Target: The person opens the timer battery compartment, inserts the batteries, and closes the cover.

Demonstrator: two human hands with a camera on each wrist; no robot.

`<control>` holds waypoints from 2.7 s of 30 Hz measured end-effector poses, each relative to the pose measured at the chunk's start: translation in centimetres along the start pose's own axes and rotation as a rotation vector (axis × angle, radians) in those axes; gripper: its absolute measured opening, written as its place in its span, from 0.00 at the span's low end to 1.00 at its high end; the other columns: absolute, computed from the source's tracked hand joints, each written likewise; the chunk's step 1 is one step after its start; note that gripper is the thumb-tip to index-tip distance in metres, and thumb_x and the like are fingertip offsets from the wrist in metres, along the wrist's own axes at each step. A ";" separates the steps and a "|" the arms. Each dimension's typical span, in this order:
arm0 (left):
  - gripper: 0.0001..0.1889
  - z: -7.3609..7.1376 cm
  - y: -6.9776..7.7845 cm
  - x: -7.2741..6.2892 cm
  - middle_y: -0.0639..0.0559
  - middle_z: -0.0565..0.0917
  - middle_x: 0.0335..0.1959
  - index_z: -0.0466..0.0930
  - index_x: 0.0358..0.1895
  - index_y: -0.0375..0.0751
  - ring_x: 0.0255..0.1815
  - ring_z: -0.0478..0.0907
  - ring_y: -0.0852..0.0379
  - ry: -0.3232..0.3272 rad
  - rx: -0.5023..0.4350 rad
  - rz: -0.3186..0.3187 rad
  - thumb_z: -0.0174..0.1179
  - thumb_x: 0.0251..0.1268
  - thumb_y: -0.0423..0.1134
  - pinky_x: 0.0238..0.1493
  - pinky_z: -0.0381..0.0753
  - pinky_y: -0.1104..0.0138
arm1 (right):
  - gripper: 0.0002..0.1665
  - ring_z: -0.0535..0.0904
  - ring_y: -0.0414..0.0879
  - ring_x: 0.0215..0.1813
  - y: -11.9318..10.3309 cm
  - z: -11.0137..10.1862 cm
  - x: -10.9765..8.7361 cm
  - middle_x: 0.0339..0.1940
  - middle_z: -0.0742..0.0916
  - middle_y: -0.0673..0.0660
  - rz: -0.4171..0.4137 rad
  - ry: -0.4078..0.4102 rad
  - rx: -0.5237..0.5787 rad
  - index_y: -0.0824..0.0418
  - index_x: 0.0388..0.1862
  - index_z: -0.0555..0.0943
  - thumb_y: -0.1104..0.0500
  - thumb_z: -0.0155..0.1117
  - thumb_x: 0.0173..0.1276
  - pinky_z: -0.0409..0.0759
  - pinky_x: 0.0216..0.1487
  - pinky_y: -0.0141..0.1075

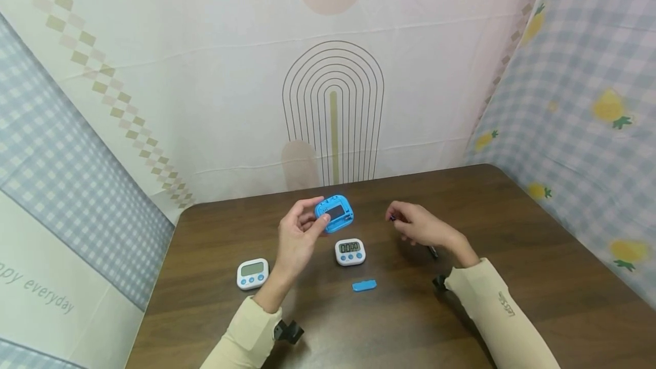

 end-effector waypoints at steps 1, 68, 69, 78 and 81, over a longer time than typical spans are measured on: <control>0.21 0.0 0.0 0.0 0.31 0.89 0.46 0.80 0.65 0.33 0.38 0.89 0.50 0.000 -0.002 0.000 0.67 0.71 0.28 0.39 0.92 0.65 | 0.11 0.76 0.46 0.26 -0.2 0.0 0.1 0.33 0.81 0.63 -0.018 0.004 0.018 0.63 0.55 0.78 0.69 0.52 0.79 0.81 0.24 0.37; 0.18 2.2 -1.0 -1.0 0.29 0.88 0.47 0.79 0.65 0.33 0.42 0.92 0.47 -0.106 -0.017 -0.033 0.64 0.76 0.30 0.45 0.92 0.49 | 0.18 0.83 0.43 0.38 -12.2 2.1 -3.4 0.44 0.88 0.55 -0.813 0.489 -0.012 0.61 0.44 0.91 0.76 0.78 0.57 0.79 0.32 0.23; 0.18 2.2 -1.0 -1.0 0.30 0.89 0.46 0.79 0.65 0.33 0.42 0.92 0.47 -0.105 -0.017 -0.033 0.63 0.76 0.30 0.45 0.92 0.49 | 0.18 0.83 0.43 0.39 -12.3 2.1 -3.4 0.44 0.88 0.55 -0.813 0.488 -0.011 0.61 0.44 0.91 0.76 0.78 0.57 0.79 0.32 0.23; 0.16 2.2 -0.9 -1.0 0.35 0.90 0.46 0.81 0.64 0.38 0.43 0.92 0.44 -0.106 -0.019 -0.025 0.63 0.76 0.31 0.43 0.93 0.56 | 0.18 0.81 0.39 0.34 -12.6 2.4 -3.2 0.41 0.88 0.54 -0.800 0.490 0.017 0.62 0.45 0.90 0.75 0.78 0.58 0.81 0.30 0.26; 0.15 2.2 -0.8 -1.0 0.33 0.89 0.45 0.81 0.63 0.39 0.42 0.92 0.44 -0.105 -0.012 -0.017 0.63 0.77 0.31 0.42 0.93 0.59 | 0.16 0.82 0.41 0.36 -12.6 2.6 -3.1 0.40 0.88 0.52 -0.767 0.475 0.026 0.60 0.44 0.88 0.73 0.79 0.59 0.81 0.32 0.25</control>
Point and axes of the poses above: each hand's wrist, its own x-axis towards the middle knuckle, its own z-axis out of the palm, y = z × x, the point moved 7 cm from there along x, towards the middle knuckle
